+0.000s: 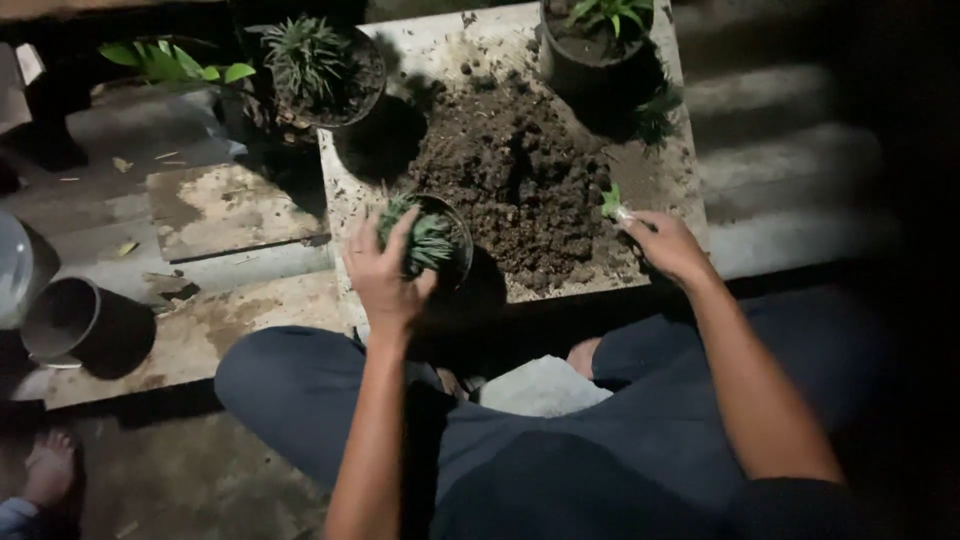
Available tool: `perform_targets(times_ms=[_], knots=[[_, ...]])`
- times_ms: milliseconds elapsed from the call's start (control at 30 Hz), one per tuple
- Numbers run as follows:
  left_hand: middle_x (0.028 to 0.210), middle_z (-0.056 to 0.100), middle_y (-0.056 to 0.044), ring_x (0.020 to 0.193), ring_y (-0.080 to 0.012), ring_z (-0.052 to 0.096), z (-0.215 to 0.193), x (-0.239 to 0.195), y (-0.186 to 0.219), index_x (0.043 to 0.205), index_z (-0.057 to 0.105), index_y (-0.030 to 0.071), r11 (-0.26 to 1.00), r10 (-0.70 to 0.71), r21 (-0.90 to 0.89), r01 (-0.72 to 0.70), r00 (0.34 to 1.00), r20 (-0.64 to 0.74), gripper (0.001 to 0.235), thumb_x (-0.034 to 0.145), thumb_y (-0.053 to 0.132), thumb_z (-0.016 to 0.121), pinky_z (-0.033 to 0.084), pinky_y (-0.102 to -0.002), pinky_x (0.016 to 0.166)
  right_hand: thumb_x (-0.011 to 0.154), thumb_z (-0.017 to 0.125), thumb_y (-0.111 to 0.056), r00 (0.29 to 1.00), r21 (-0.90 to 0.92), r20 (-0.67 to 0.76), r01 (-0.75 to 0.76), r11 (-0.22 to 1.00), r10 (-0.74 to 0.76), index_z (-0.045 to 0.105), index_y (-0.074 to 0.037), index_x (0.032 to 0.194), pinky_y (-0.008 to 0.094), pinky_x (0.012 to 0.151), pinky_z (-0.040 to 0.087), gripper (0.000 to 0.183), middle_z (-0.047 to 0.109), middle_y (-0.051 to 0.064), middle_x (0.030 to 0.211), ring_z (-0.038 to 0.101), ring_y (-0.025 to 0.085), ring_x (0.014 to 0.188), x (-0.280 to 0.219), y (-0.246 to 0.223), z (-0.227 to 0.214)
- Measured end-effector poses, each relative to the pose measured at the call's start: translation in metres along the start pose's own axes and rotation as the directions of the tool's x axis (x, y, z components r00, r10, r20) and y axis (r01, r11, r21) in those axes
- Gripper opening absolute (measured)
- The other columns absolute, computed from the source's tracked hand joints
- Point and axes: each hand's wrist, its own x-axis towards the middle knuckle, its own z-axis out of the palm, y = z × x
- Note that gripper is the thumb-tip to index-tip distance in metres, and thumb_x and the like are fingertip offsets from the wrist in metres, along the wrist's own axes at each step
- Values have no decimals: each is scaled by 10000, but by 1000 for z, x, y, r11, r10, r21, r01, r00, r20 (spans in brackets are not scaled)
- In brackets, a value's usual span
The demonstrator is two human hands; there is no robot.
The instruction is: A person is planting a succulent into a small plastic pot using a hand trowel and soil.
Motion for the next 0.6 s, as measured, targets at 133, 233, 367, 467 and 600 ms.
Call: perform_targets(times_ms=[133,233,367,467,600], knots=[[1185,573,-129,1056,-412,579,3,-9,-15,1395,672,284,956,-25,-293,-11,992,-121,699,700,343,726,422,-554,1007,1041,553,-399,1000,22,1,31,999,-31,611,26,1437,592,1118,366,584,586,327,1398,505,518,1330,-8,-10,-2],[1342,575,-140,1242,-405,562,24,-17,-25,1348,714,311,965,-12,-260,-34,985,-175,679,693,490,706,401,-550,1077,1029,586,-400,998,44,-39,51,998,-49,642,28,1363,543,1043,442,546,725,281,1121,637,446,1174,-10,-9,0],[1274,609,-120,1207,-356,606,15,-11,-18,1298,746,294,973,3,-228,-42,986,-169,672,642,437,711,420,-512,1095,1005,599,-412,995,18,-73,68,998,-67,668,3,1348,567,1092,402,543,647,297,1332,547,492,1296,-3,0,7],[1307,619,-133,1232,-383,604,17,-9,-16,1285,740,263,960,0,-274,-65,973,-231,620,672,355,728,425,-524,1077,990,637,-418,993,54,-95,79,995,-74,699,-41,1331,546,1099,407,513,660,237,1333,562,445,1297,-5,-6,7],[1285,620,-159,1188,-406,610,23,-14,-23,1309,740,274,959,-17,-279,-51,971,-238,676,643,394,725,419,-536,1086,1001,627,-372,995,93,-66,79,992,-73,707,-27,1318,573,1096,402,476,636,271,1356,540,491,1303,-7,-6,1]])
